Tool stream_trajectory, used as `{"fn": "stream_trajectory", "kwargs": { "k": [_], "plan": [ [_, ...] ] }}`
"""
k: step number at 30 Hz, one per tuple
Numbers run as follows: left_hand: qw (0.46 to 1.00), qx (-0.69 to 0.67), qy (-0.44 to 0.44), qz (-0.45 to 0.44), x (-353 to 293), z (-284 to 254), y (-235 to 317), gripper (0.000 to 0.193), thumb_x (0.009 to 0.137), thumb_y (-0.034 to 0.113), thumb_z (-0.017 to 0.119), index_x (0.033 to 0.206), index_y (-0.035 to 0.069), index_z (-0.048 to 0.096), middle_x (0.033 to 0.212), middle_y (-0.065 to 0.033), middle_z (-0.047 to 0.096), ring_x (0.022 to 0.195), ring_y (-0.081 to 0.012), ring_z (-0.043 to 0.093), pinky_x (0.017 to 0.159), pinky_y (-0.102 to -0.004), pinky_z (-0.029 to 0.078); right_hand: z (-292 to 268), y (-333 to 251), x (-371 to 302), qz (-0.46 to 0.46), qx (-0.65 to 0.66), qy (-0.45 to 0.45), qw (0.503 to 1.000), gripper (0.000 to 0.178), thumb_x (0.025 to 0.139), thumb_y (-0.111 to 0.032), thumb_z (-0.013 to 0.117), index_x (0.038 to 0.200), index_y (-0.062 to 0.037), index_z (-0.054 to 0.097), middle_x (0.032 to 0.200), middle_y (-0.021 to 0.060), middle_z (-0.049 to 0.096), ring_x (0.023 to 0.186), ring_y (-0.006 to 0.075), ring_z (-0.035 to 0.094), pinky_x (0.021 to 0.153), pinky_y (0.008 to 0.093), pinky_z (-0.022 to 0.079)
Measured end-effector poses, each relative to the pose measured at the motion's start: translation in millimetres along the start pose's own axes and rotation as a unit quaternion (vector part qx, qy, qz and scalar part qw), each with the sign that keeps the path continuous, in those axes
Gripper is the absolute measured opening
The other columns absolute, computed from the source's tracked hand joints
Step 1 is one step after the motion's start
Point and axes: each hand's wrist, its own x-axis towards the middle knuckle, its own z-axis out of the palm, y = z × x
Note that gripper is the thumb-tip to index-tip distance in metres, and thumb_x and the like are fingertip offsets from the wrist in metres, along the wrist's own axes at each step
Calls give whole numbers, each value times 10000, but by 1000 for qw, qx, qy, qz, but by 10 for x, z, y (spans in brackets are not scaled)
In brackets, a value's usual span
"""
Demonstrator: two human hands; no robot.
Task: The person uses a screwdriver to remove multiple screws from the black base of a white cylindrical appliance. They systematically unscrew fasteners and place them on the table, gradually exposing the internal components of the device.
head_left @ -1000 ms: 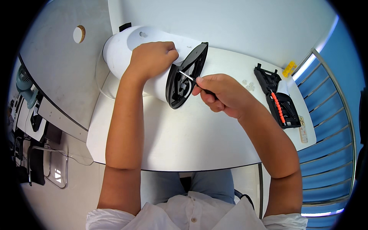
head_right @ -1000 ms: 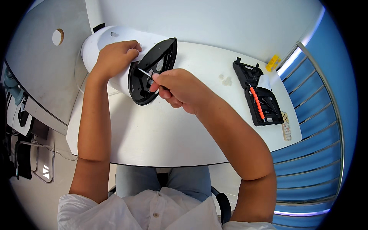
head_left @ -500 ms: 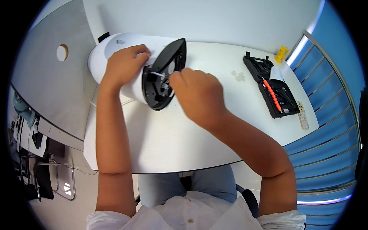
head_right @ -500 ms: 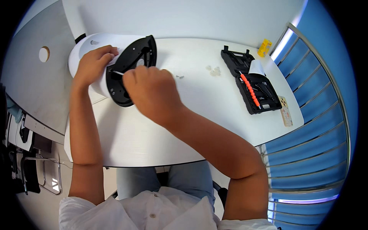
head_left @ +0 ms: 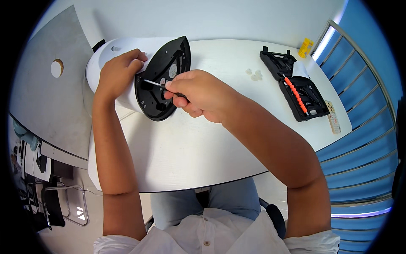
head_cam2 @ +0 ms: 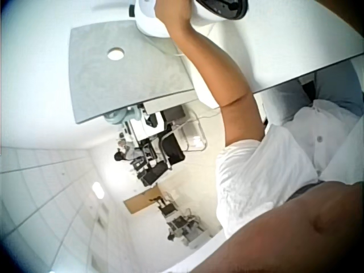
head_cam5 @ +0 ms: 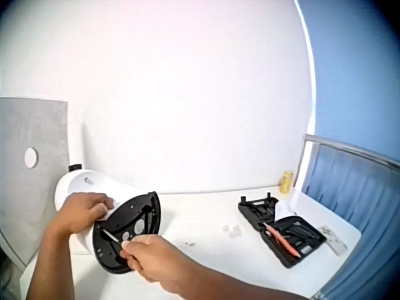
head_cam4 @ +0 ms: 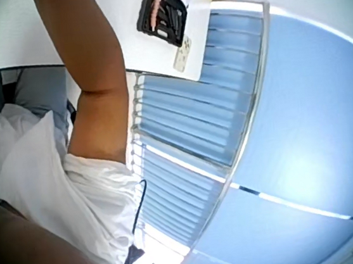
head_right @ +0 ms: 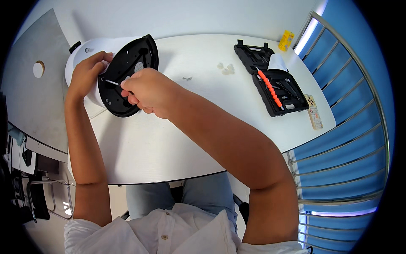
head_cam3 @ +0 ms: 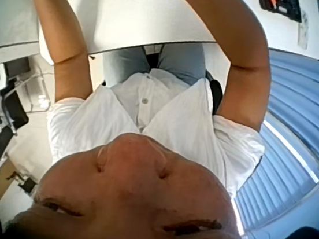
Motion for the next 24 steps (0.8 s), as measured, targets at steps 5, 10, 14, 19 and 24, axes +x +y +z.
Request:
{"fn": "stream_trajectory", "kwargs": {
  "k": [5,10,14,19,24],
  "plan": [
    [999,-35,3,1,14,18,-100,373,794,299,454,1023,110,678,1042,-85,694,944,-253,631,844,-309,452,149,57,-52,-184,-270,109,939,127,862,-115,596,902,2,564,684,67,534,598,164,519,515,318,403],
    [998,-68,-3,-11,26,27,-93,360,814,276,470,1037,84,678,1046,-108,692,948,-244,640,859,-306,448,193,201,-39,-372,-434,233,787,97,734,-47,653,801,-25,587,885,136,569,765,284,604,606,366,512],
    [997,-78,-11,-10,35,25,-127,364,813,281,469,1034,79,676,1014,-113,697,909,-246,645,847,-309,450,168,222,-46,-475,-597,307,569,121,679,-54,680,730,-78,574,812,76,548,690,216,556,549,331,466],
    [996,-84,-14,-3,43,21,-130,360,814,280,462,1024,70,666,1008,-113,696,889,-249,643,837,-315,454,14,258,93,-558,-623,313,450,136,657,-97,681,738,-104,571,671,18,511,635,153,503,488,259,362],
    [997,-78,-5,-7,46,52,-98,369,824,293,440,1017,64,655,1027,-104,694,907,-253,638,838,-312,452,32,286,138,-517,-624,318,492,186,668,-109,677,760,-119,516,641,4,476,555,162,519,464,290,420]
  ]
}}
